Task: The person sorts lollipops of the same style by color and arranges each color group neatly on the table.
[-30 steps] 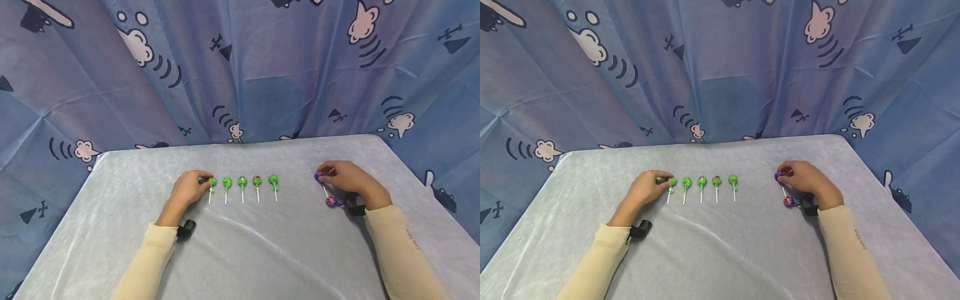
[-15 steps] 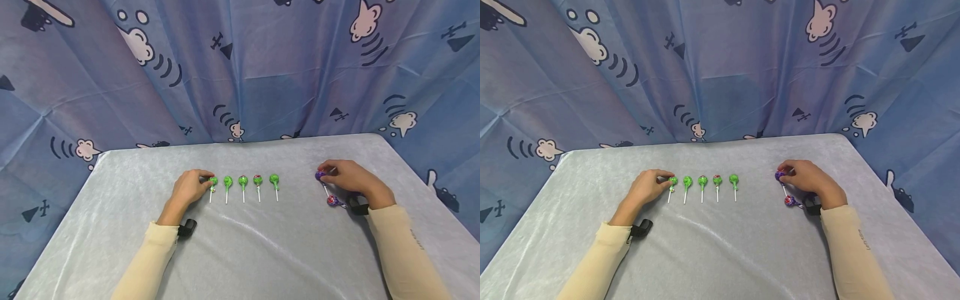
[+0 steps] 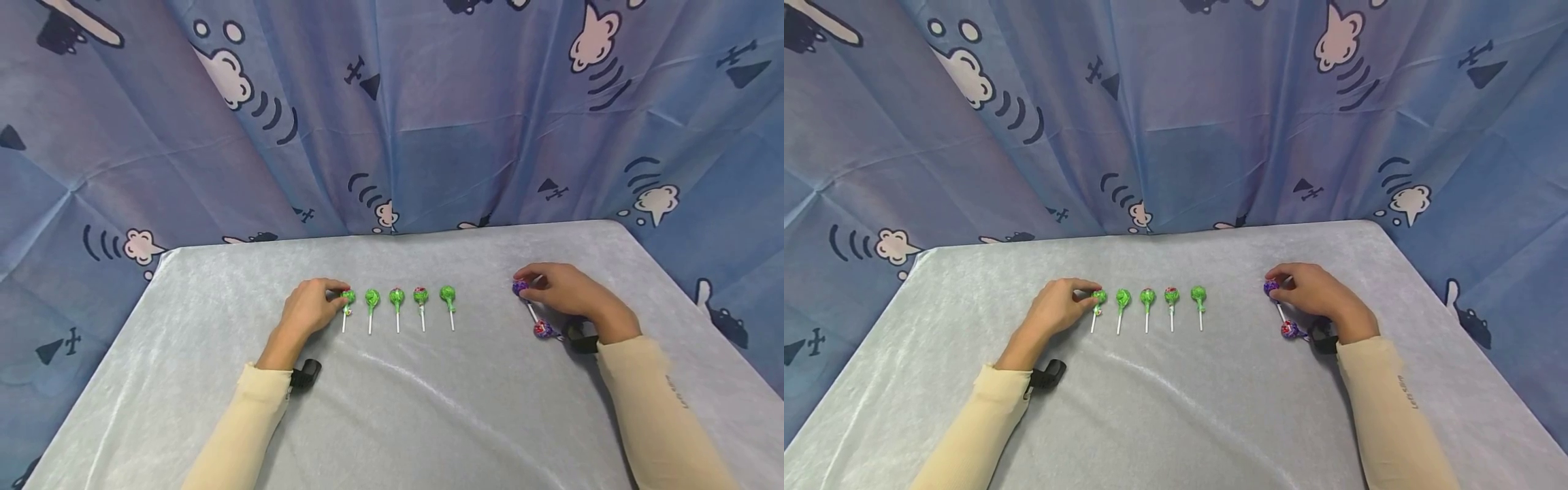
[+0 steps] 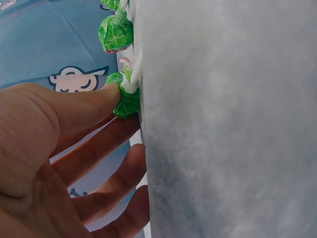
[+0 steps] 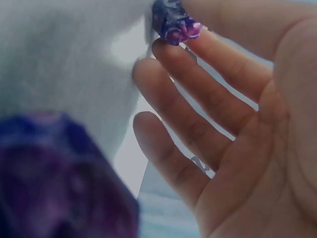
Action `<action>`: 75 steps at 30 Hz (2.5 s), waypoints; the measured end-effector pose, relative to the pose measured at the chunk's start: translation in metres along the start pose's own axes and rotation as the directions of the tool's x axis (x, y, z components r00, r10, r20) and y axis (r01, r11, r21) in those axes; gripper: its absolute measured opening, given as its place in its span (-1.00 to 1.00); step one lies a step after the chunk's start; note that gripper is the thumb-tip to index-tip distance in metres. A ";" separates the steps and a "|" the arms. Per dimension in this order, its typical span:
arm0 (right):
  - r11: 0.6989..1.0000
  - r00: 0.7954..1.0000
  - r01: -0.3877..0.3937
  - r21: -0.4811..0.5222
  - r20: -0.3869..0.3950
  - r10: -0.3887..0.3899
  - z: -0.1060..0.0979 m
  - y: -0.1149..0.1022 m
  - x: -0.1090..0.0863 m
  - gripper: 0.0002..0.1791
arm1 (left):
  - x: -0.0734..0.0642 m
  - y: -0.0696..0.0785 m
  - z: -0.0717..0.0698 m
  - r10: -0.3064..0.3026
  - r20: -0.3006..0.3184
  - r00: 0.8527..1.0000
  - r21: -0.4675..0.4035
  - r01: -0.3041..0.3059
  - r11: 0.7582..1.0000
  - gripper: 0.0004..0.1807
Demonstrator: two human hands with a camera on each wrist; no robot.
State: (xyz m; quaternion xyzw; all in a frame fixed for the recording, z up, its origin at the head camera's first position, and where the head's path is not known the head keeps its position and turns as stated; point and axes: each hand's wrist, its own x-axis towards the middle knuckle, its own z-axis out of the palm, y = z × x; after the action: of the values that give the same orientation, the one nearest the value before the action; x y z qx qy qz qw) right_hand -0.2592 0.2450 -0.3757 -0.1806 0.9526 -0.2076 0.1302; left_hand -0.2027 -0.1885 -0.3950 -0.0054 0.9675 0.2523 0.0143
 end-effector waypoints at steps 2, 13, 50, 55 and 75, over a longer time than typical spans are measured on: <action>1.000 1.000 -0.006 0.003 0.001 0.006 0.001 0.000 0.000 -0.56 | 0.000 0.000 0.000 0.003 -0.001 1.000 0.001 -0.003 1.000 -0.68; 1.000 1.000 -0.025 0.001 -0.007 0.025 0.002 0.001 0.000 -0.57 | 0.000 0.000 0.000 0.005 0.004 1.000 0.005 -0.005 1.000 -0.68; 0.998 0.998 -0.059 0.015 0.020 0.058 -0.003 0.007 -0.005 -0.54 | -0.001 0.001 0.000 -0.008 0.002 1.000 -0.015 0.008 1.000 -0.69; 0.999 0.999 -0.036 0.010 0.012 0.036 -0.003 0.008 -0.006 -0.55 | -0.001 0.000 0.000 -0.004 0.001 1.000 -0.013 0.004 1.000 -0.69; 0.998 0.995 -0.057 0.001 -0.083 0.057 -0.014 0.011 -0.008 -0.53 | -0.002 0.001 -0.001 -0.008 0.005 1.000 -0.017 0.008 1.000 -0.69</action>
State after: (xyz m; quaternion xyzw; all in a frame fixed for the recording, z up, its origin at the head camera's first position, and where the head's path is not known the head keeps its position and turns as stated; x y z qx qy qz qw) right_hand -0.2600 0.2622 -0.3667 -0.1447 0.9621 -0.2104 0.0961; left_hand -0.2013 -0.1883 -0.3934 -0.0085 0.9652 0.2606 0.0178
